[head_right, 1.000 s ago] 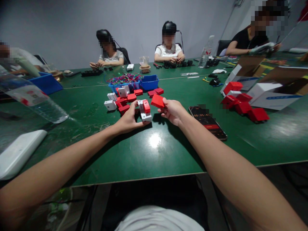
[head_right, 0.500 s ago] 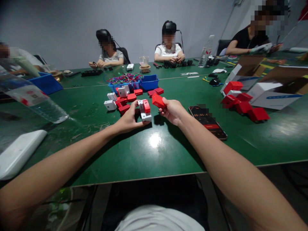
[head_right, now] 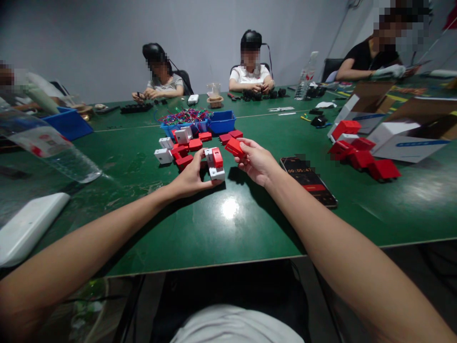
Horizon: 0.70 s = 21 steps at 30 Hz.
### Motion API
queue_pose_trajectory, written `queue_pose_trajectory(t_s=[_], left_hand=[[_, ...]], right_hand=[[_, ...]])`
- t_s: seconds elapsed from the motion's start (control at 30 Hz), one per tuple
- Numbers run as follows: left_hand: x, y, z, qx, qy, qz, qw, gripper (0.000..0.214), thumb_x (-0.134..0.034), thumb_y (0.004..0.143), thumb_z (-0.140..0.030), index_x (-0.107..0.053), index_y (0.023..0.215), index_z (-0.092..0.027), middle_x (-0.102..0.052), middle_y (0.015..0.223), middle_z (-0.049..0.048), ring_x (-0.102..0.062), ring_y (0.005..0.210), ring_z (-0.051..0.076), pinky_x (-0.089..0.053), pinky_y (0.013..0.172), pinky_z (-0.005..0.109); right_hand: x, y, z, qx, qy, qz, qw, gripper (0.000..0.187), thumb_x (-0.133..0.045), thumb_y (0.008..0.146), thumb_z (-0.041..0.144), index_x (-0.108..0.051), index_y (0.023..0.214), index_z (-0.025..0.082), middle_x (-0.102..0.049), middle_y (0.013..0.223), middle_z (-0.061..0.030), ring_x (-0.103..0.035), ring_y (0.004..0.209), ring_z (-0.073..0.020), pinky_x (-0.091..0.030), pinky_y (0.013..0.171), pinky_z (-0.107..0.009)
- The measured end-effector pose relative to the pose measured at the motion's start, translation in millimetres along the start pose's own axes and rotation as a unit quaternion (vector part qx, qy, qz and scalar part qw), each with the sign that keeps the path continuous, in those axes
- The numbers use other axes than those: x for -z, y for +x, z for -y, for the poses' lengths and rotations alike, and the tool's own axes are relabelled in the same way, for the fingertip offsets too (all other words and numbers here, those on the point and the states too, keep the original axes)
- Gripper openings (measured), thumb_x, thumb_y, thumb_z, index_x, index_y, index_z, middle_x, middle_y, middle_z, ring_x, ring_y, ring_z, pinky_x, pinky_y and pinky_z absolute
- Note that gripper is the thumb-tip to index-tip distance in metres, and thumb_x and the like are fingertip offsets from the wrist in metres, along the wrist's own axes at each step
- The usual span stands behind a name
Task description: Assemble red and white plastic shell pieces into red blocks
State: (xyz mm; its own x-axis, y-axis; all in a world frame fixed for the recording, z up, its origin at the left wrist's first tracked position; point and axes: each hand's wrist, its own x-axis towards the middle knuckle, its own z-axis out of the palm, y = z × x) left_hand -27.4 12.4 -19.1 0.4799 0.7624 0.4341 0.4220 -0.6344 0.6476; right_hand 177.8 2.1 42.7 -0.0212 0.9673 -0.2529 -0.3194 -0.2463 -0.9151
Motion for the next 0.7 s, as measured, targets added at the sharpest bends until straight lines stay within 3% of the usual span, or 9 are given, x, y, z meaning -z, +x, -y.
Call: queue_pose_trajectory(t_s=[0.1,0.3,0.43,0.7], left_hand=[[0.4,0.0,-0.7,0.000,0.002,0.003,1.000,0.088,-0.080,0.071,-0.039,-0.028,0.139,-0.017,-0.053,0.133,0.0174,-0.058,0.120,0.030,-0.046,0.107,0.049],[0.9,-0.1,-1.9,0.001,0.004,0.003,1.000,0.089,-0.080,0.071,-0.041,-0.028,0.139,-0.017,-0.053,0.133,0.0175,-0.058,0.121,0.030,-0.046,0.107,0.048],[1.6,-0.4,-3.6,0.007,0.006,0.006,1.000,0.089,-0.080,0.072,-0.040,-0.028,0.139,-0.015,-0.052,0.134,0.0176,-0.057,0.121,0.030,-0.045,0.108,0.046],[1.5,-0.2,-2.8,0.006,0.008,0.004,1.000,0.089,-0.080,0.071,-0.041,-0.029,0.140,-0.015,-0.051,0.135,0.0186,-0.055,0.123,0.032,-0.043,0.109,0.049]], right_hand=[[0.2,0.4,0.2,-0.007,0.017,0.006,1.000,0.018,-0.046,0.100,0.014,-0.062,0.100,0.023,-0.064,0.068,0.0064,-0.054,0.045,-0.0043,-0.040,0.042,-0.014],[1.8,2.7,-1.8,-0.030,0.043,0.020,0.998,0.018,-0.056,0.096,0.017,-0.064,0.080,0.016,-0.061,0.061,0.0030,-0.053,0.049,-0.0054,-0.044,0.047,-0.015],[2.9,3.1,-3.3,-0.010,0.044,0.049,0.998,0.011,-0.066,0.086,0.006,-0.068,0.080,0.015,-0.064,0.062,0.0032,-0.052,0.051,-0.0047,-0.044,0.048,-0.014],[1.5,3.9,-1.8,-0.037,0.058,-0.006,0.998,0.019,-0.061,0.091,0.011,-0.069,0.074,0.014,-0.067,0.062,0.0002,-0.056,0.051,-0.0055,-0.047,0.047,-0.014]])
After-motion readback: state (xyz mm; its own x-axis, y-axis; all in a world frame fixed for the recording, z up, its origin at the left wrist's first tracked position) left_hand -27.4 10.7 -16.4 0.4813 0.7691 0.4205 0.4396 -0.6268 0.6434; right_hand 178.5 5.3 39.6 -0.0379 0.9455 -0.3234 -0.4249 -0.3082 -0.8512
